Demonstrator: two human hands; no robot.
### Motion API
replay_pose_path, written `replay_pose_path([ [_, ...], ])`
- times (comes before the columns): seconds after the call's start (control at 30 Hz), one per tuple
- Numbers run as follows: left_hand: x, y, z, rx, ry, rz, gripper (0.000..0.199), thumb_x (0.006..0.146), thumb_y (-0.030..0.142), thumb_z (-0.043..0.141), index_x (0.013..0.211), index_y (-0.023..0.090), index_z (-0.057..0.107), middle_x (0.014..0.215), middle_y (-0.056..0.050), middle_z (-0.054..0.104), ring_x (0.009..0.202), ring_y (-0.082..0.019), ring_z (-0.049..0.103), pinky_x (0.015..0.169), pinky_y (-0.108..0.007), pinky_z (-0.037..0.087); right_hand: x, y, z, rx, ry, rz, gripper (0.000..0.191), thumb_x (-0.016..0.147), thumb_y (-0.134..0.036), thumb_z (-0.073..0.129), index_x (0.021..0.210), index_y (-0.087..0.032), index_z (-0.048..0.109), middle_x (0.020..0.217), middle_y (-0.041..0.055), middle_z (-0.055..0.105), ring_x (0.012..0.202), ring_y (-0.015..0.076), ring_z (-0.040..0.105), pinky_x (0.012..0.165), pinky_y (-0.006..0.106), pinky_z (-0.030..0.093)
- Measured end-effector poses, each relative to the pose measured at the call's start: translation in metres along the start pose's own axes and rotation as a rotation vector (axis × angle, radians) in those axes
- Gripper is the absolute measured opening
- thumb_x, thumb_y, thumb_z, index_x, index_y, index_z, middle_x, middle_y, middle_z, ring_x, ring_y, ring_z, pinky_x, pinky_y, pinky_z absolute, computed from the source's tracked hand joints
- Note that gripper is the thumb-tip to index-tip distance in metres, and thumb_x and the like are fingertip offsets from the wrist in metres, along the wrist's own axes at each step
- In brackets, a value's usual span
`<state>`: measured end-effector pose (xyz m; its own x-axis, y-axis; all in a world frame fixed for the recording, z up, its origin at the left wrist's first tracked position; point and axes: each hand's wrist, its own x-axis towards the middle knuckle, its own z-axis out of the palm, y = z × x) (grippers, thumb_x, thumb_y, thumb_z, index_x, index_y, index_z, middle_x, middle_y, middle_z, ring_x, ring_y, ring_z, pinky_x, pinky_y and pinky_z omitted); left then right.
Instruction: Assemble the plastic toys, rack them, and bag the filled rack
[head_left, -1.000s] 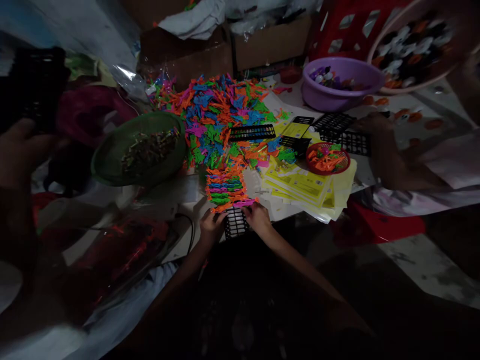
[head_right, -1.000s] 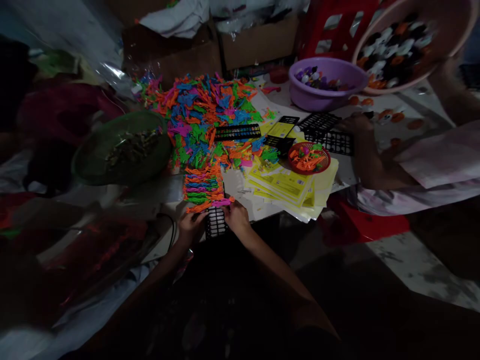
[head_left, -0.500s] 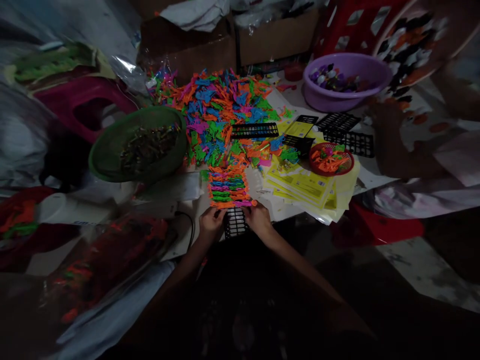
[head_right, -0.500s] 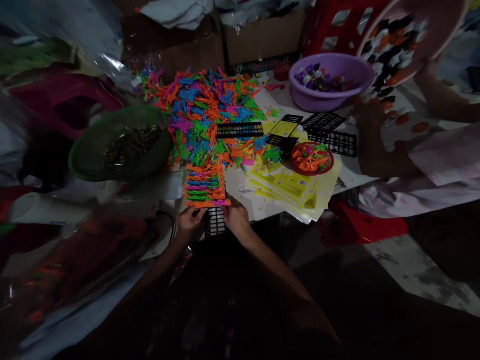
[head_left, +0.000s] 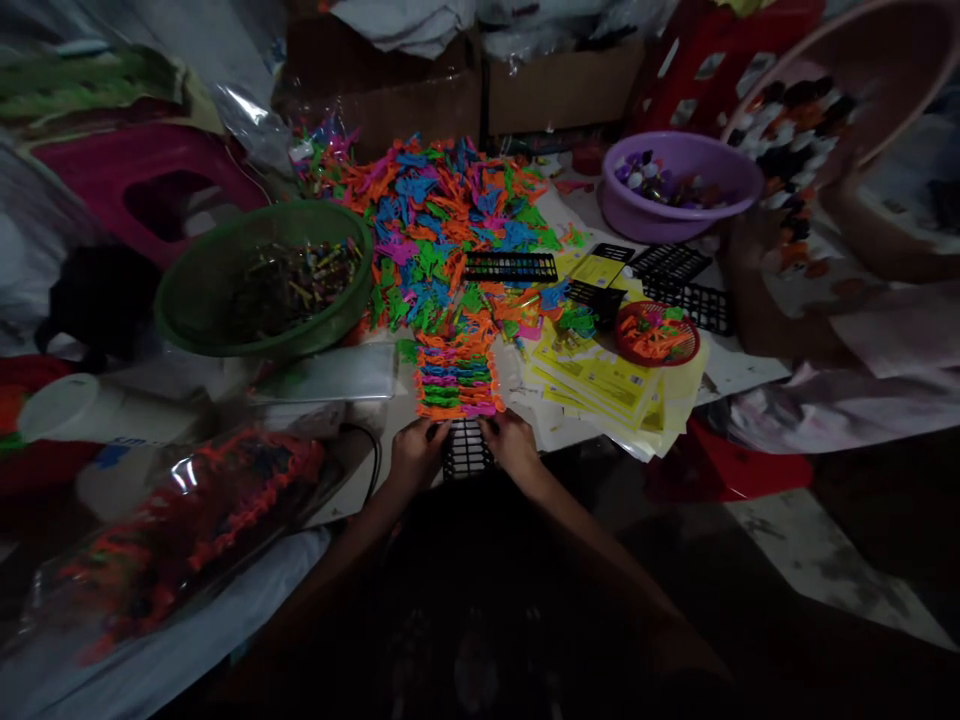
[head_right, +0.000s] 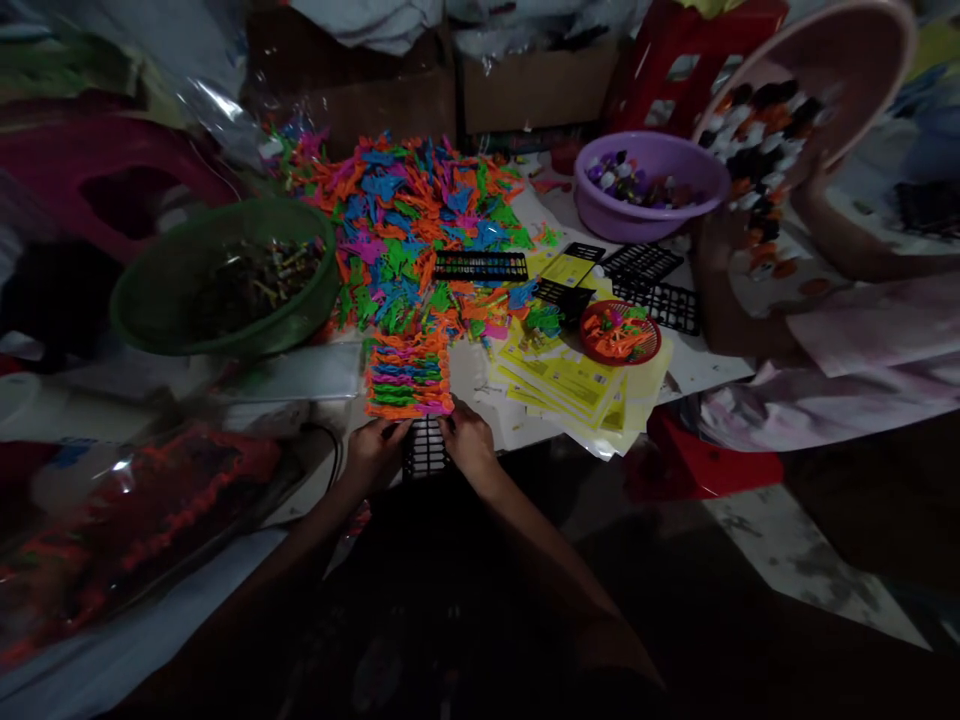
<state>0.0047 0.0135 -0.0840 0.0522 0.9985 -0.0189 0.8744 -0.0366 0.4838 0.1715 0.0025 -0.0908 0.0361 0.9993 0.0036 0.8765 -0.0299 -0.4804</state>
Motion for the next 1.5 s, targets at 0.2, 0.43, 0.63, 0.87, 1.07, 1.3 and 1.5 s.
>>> replay_pose_path([
  [0.2,-0.001,-0.012,0.020,-0.012,0.165,0.180,0.033,0.082,0.039,0.047,0.070,0.014,0.064,0.070,-0.007,0.066,0.065,-0.015,0.059,0.061,-0.022,0.040,0.001,0.001,0.008,0.017,0.038,-0.042,0.026,0.083,-0.029,0.046,0.098,-0.016,0.063,0.098,0.0089,0.066,0.090,0.0170,0.061,0.078,0.024,0.045],
  [0.43,-0.001,-0.011,0.016,-0.009,0.157,0.187,0.030,0.081,0.039,0.049,0.069,0.015,0.063,0.067,-0.006,0.065,0.062,-0.014,0.060,0.058,-0.022,0.041,0.017,0.014,-0.022,0.091,-0.184,-0.114,0.017,0.078,-0.026,0.054,0.089,-0.021,0.066,0.091,0.0031,0.068,0.085,0.0150,0.062,0.074,0.022,0.046],
  [0.63,-0.015,-0.009,0.001,-0.125,0.195,0.209,0.024,0.079,0.038,0.053,0.083,0.018,0.064,0.079,-0.005,0.068,0.073,-0.015,0.062,0.067,-0.024,0.046,0.083,0.064,-0.094,-0.070,0.259,0.449,0.043,0.084,-0.039,0.038,0.103,-0.008,0.060,0.108,0.0168,0.058,0.094,0.0197,0.058,0.079,0.029,0.042],
  [0.87,-0.029,-0.002,0.012,-0.164,0.069,0.375,0.015,0.078,0.029,0.055,0.084,0.020,0.066,0.080,-0.005,0.065,0.076,-0.015,0.061,0.070,-0.026,0.049,0.110,0.071,-0.084,-0.023,0.148,0.548,0.027,0.079,-0.023,0.047,0.083,-0.003,0.065,0.089,0.0249,0.062,0.087,0.0299,0.061,0.072,0.039,0.045],
  [1.07,-0.042,0.013,-0.011,-0.558,-0.033,0.282,0.018,0.077,0.032,0.056,0.079,0.019,0.068,0.076,-0.004,0.067,0.073,-0.015,0.062,0.070,-0.026,0.050,0.043,0.070,-0.083,0.241,0.196,0.387,0.041,0.084,-0.044,0.036,0.077,-0.011,0.060,0.061,0.0076,0.061,0.057,0.0165,0.059,0.054,0.025,0.043],
  [1.3,-0.044,0.070,-0.024,-0.961,-0.475,0.154,0.039,0.076,0.044,0.052,0.099,0.015,0.064,0.093,-0.007,0.068,0.080,-0.018,0.063,0.070,-0.029,0.051,-0.065,-0.002,-0.076,0.475,0.159,-0.059,0.027,0.086,-0.038,0.038,0.089,-0.019,0.057,0.076,0.0039,0.063,0.068,0.0143,0.059,0.062,0.024,0.047],
  [1.5,-0.053,0.076,-0.026,-0.951,-0.419,0.144,0.023,0.066,0.036,0.065,0.078,0.016,0.068,0.076,-0.003,0.069,0.073,-0.018,0.062,0.069,-0.028,0.050,-0.091,-0.009,-0.078,-0.021,0.186,-0.217,0.022,0.082,-0.033,0.048,0.082,-0.019,0.065,0.082,0.0090,0.064,0.078,0.0200,0.057,0.070,0.031,0.046],
])
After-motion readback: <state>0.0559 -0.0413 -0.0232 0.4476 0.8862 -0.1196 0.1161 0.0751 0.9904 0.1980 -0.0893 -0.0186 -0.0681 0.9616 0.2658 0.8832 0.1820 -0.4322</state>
